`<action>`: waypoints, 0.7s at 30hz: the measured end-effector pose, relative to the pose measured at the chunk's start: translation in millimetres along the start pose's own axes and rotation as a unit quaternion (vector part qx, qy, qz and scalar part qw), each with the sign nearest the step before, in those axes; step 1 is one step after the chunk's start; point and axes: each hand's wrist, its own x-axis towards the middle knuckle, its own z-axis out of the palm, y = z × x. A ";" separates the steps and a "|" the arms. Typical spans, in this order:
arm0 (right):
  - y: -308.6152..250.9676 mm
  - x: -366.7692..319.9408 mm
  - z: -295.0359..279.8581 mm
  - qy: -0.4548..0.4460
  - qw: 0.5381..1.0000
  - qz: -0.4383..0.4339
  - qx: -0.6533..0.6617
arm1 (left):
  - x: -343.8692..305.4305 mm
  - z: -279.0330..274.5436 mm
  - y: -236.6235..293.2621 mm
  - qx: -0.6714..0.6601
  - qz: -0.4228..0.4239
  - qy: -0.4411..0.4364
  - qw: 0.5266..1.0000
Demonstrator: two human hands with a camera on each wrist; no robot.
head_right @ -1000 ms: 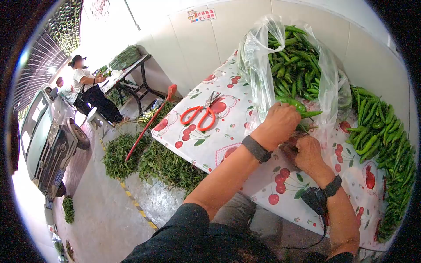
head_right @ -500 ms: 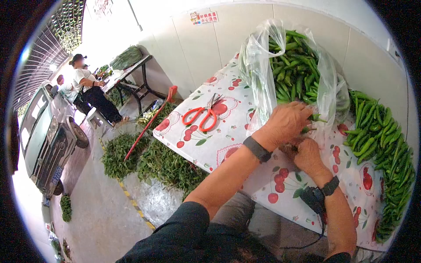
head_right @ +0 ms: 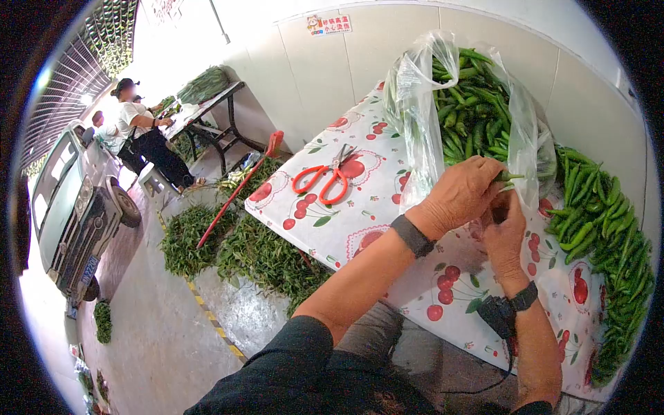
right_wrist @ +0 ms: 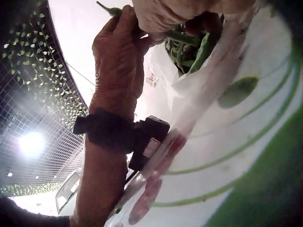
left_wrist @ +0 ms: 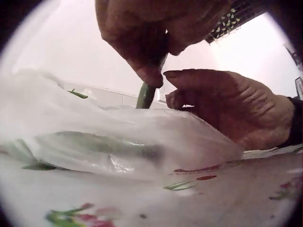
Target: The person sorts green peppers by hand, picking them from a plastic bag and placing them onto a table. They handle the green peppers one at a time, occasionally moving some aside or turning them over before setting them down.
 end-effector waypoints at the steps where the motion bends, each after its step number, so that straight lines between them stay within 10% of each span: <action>1: 0.4 1.4 0.6 -0.001 1.000 -0.002 0.003 | 0.9 0.3 0.4 -0.034 -0.017 0.011 0.999; 15: -3.4 -0.8 4.4 -0.103 0.988 0.112 -0.010 | 3.9 -5.3 -1.3 -0.137 -0.161 0.048 0.976; 17: 11.6 0.4 9.7 -0.059 0.997 -0.016 -0.051 | 3.4 8.5 -16.0 -0.098 -0.104 0.123 0.982; 21: -21.6 -0.9 -2.5 -0.110 0.986 0.109 -0.055 | 5.6 0.0 -16.2 -0.030 -0.170 0.027 0.985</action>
